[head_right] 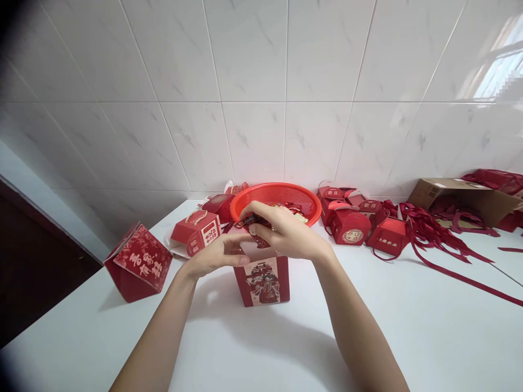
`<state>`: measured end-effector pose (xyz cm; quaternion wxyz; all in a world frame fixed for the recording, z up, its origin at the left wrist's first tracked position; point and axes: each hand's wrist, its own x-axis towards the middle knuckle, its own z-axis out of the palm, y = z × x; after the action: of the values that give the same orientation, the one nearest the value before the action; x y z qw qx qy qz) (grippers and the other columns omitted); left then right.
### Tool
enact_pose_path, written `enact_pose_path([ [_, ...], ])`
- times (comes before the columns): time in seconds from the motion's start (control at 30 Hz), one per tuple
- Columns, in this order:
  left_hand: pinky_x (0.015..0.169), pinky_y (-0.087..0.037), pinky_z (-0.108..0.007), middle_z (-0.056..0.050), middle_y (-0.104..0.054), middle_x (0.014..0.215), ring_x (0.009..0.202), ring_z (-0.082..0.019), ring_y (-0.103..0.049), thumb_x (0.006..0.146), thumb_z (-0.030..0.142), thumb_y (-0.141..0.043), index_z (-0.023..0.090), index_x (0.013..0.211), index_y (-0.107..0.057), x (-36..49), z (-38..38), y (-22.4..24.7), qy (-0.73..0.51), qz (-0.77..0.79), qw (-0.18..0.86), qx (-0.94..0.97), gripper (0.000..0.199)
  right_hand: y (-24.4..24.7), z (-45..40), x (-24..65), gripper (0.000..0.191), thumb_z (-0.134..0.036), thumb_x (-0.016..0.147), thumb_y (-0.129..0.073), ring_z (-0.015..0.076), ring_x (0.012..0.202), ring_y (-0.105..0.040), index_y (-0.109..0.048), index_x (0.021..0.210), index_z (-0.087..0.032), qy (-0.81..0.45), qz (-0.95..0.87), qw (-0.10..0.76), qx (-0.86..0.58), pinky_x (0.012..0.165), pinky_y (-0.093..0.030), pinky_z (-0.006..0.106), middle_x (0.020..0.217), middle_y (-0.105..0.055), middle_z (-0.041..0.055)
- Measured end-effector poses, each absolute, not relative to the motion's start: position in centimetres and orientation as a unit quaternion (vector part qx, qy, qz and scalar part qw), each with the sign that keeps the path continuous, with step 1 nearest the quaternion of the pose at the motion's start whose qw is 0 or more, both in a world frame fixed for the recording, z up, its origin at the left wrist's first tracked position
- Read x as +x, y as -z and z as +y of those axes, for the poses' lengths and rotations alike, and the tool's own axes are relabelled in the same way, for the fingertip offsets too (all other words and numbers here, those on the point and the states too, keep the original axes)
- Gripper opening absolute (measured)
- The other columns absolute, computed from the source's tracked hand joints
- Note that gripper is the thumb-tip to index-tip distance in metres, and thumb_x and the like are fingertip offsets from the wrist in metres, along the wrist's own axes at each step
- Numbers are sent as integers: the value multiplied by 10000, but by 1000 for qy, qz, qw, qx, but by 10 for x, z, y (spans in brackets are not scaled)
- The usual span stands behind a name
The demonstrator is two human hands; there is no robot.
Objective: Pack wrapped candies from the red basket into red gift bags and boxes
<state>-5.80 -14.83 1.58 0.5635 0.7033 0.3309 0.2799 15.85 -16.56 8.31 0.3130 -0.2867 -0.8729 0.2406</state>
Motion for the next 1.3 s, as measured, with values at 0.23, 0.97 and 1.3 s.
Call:
enact_pose_path([
  [0.23, 782, -485, -309, -66, -679, 1195, 822, -155, -603, 724, 288, -788, 224, 1203, -692, -59, -149, -14, -284, 331, 576, 692, 493, -81, -163, 156, 186, -132, 921, -510, 173, 862, -629, -626, 1051, -196, -223, -879, 316, -280, 736, -498, 287, 1011, -699, 49],
  [0.97, 796, -493, -319, -81, -664, 1253, 836, -166, -621, 742, 383, -765, 227, 1163, -701, -58, -150, -10, -309, 340, 536, 708, 454, -97, -172, 191, 198, -327, 937, -605, 189, 959, -689, -663, 1067, -189, -241, -838, 376, -314, 868, -572, 347, 1066, -715, 69],
  [1.3, 919, -523, -368, -88, -641, 1288, 1104, -257, -630, 763, 348, -776, 222, 1233, -654, -53, -141, 8, -354, 321, 545, 689, 502, -23, -165, 209, 766, -472, 786, -756, 269, 1127, -647, -440, 1434, -213, -377, -758, 345, -405, 957, -554, 489, 1379, -562, 159],
])
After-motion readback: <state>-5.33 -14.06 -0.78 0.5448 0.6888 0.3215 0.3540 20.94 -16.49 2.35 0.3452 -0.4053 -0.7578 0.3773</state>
